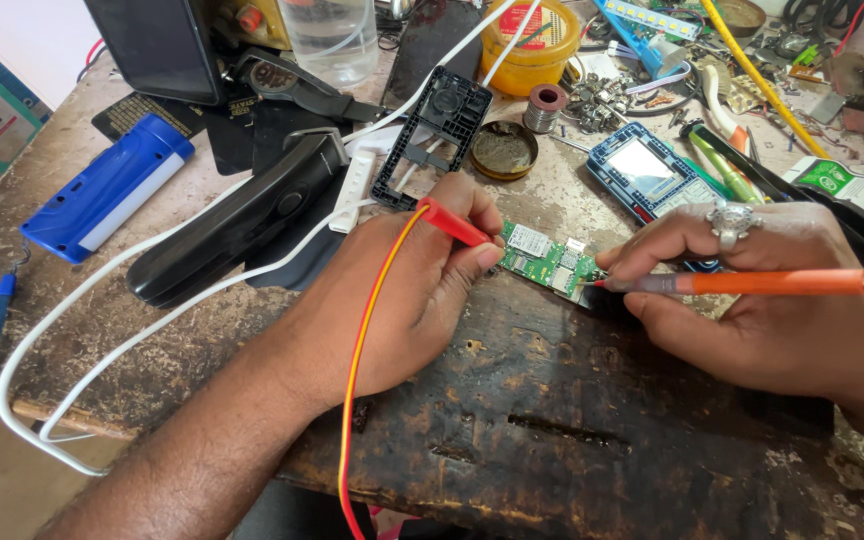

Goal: The person disassembles a small mobile phone, removes the battery and keypad, and extracts the motherboard. They then use a multimeter to test continuity on the motherboard's components.

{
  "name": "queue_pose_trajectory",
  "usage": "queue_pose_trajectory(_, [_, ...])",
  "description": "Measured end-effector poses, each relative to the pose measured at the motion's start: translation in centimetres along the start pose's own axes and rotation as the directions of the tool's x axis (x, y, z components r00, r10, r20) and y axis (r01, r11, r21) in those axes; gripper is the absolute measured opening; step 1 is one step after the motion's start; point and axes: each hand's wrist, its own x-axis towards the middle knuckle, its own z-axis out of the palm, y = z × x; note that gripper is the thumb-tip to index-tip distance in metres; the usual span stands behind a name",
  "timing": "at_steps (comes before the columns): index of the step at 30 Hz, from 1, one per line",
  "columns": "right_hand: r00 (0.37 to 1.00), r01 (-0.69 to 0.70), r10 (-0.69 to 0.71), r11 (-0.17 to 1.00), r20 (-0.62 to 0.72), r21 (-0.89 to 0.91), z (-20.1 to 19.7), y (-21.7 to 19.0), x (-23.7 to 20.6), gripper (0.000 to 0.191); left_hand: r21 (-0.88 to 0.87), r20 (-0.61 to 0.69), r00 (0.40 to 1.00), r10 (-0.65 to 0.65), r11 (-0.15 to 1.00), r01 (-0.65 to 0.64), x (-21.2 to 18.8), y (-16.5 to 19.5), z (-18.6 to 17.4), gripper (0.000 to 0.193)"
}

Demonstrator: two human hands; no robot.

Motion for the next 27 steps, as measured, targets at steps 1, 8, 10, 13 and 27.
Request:
queue_pose_trajectory(1, [1.000,-0.015,0.015,1.000,0.002,0.002,-0.02,0.06,-0.03,0.017,-0.004,0.001,1.000,0.001,1.000,-0.001,-0.02,0.05,-0.02,0.015])
queue_pose_trajectory(8, [0.998,-0.067,0.067,0.997,0.016,0.026,-0.01,-0.28,0.39,0.017,-0.009,0.011,1.000,-0.018,1.000,0.018,0.08,0.16,-0.14,0.016])
queue_pose_trajectory(10, [0.998,-0.070,0.069,0.997,0.012,0.021,-0.02,-0.39,0.47,0.017,-0.014,0.011,1.000,-0.011,1.000,0.011,0.10,0.17,-0.06,0.016])
queue_pose_trajectory(13, [0.999,-0.046,0.046,0.998,0.022,0.030,-0.15,-0.37,0.48,0.018,-0.009,0.006,1.000,0.008,1.000,-0.008,0.09,0.15,-0.10,0.015])
queue_pose_trajectory(27, [0.998,-0.059,0.059,0.998,0.025,-0.016,-0.16,-0.20,0.56,0.017,-0.003,0.010,1.000,0.019,1.000,-0.019,-0.04,-0.01,-0.06,0.015])
